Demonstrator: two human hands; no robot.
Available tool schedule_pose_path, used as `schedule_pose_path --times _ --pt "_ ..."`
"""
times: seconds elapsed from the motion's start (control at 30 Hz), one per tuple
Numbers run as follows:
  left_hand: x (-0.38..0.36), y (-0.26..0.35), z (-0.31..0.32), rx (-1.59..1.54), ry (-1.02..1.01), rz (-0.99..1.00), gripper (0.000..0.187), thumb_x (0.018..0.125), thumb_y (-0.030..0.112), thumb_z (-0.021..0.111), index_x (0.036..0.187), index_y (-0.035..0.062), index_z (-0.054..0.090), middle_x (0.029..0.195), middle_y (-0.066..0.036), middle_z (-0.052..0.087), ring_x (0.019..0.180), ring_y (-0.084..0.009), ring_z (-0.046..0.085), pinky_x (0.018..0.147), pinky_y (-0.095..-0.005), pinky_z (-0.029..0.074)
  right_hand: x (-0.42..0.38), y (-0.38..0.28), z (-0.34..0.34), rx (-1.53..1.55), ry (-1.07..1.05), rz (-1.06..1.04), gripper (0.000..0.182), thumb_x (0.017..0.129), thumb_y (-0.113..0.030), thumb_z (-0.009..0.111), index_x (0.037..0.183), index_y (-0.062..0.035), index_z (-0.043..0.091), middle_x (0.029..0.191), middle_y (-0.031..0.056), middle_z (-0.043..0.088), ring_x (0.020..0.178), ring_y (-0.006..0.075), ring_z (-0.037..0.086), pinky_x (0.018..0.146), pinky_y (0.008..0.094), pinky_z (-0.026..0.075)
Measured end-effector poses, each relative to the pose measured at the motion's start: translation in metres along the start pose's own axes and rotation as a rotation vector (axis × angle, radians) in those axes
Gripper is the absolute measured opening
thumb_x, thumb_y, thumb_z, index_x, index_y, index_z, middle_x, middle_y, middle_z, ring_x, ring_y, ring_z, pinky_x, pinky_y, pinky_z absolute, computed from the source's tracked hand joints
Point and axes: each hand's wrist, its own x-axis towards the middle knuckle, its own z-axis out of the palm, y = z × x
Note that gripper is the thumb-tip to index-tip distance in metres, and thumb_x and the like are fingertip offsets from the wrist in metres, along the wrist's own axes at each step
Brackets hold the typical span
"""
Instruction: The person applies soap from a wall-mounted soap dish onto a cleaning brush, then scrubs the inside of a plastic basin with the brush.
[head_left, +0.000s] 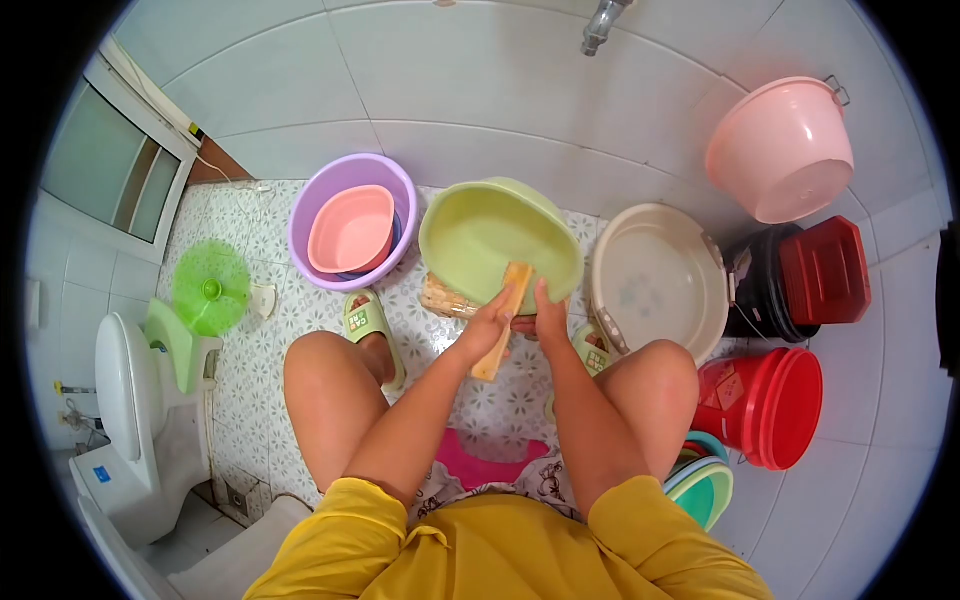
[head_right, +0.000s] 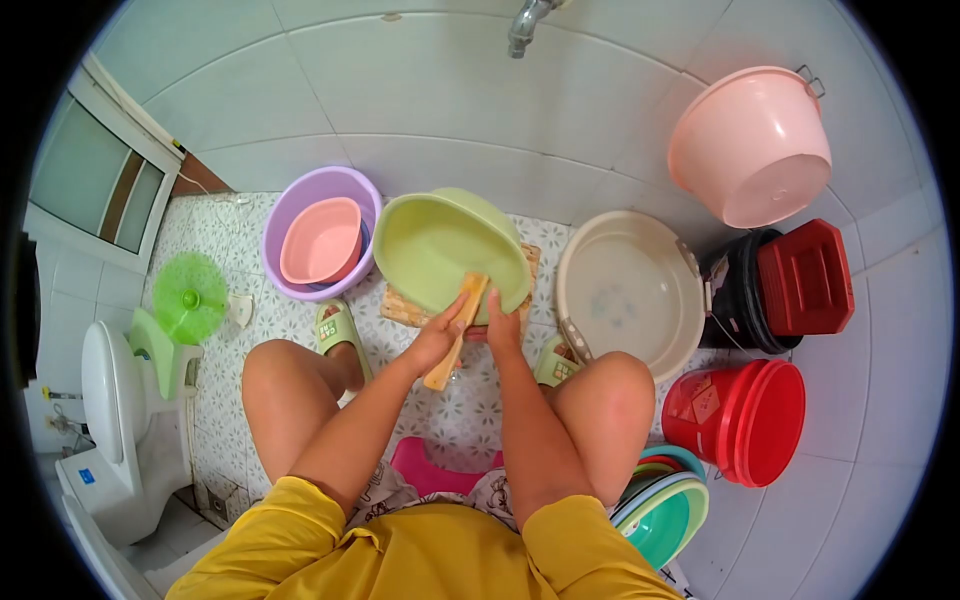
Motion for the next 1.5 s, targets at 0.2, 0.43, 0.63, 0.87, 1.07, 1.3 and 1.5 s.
schedule_pose_path --times 0.2,0.43,0.63,0.87,1.07,1.3,1.5 --pt "0.01 0.0 -0.019 0.724 0.39 0.094 0.051 0.092 0.017 0.042 0.14 0.0291 0.03 0.091 -0.023 0.061 0.075 -0.0289 0.061 0.067 -0.0393 0.051 0.002 0.002 0.0 0.042 -0.048 0.003 0.053 0.091 -0.04 0.048 0.123 0.001 0.035 0.091 0.021 0.06 0.057 0.026 0.064 0.043 0.0297 0.055" --pt "0.011 -0.001 -0.02 0.632 0.277 0.059 0.052 0.092 0.02 0.043 0.14 0.0319 0.027 0.095 -0.023 0.062 0.084 -0.035 0.062 0.07 -0.0455 0.049 0.001 0.0 0.002 0.115 -0.033 0.031 0.053 0.088 -0.041 0.054 0.115 0.0043 0.046 0.089 0.0215 0.062 0.057 0.0273 0.065 0.047 0.0304 0.056" --pt "0.003 0.015 -0.005 -0.297 -0.109 -0.128 0.048 0.094 0.015 0.04 0.14 0.0252 0.032 0.11 -0.007 0.052 0.071 -0.0177 0.051 0.051 -0.0281 0.05 0.008 0.008 -0.002 0.031 -0.011 -0.056 0.051 0.089 -0.041 0.052 0.12 -0.0016 0.042 0.095 0.0213 0.059 0.063 0.0266 0.065 0.051 0.031 0.057" --pt "0.012 0.01 -0.016 0.019 0.087 -0.074 0.051 0.092 0.017 0.043 0.141 0.0262 0.03 0.098 -0.011 0.059 0.068 -0.0198 0.055 0.054 -0.03 0.05 0.009 0.004 0.001 0.13 -0.056 0.067 0.049 0.09 -0.038 0.051 0.121 -0.0011 0.04 0.095 0.0219 0.059 0.062 0.0302 0.065 0.051 0.0345 0.058" --pt "0.005 0.011 -0.036 1.052 0.606 0.021 0.052 0.09 0.014 0.044 0.139 0.0274 0.032 0.082 -0.022 0.063 0.073 -0.0273 0.064 0.053 -0.0373 0.052 0.011 0.001 0.005 0.085 -0.065 0.055 0.048 0.091 -0.035 0.051 0.119 0.0023 0.039 0.094 0.024 0.059 0.061 0.0318 0.065 0.049 0.0353 0.058" --pt "0.013 -0.002 -0.011 0.19 0.119 0.028 0.052 0.093 0.013 0.043 0.14 0.0283 0.029 0.095 -0.014 0.06 0.068 -0.0188 0.058 0.052 -0.0332 0.054 0.01 0.005 0.006 0.067 -0.058 0.01 0.046 0.09 -0.034 0.053 0.115 0.0038 0.042 0.088 0.0239 0.061 0.06 0.0314 0.065 0.049 0.0353 0.058" --pt "0.01 0.002 -0.017 0.187 0.219 0.051 0.051 0.093 0.014 0.043 0.14 0.0282 0.03 0.097 -0.014 0.059 0.067 -0.018 0.057 0.05 -0.0308 0.052 0.01 0.005 0.005 0.093 -0.084 0.023 0.047 0.091 -0.034 0.052 0.117 0.0037 0.041 0.09 0.0242 0.06 0.061 0.0316 0.065 0.049 0.0352 0.058"
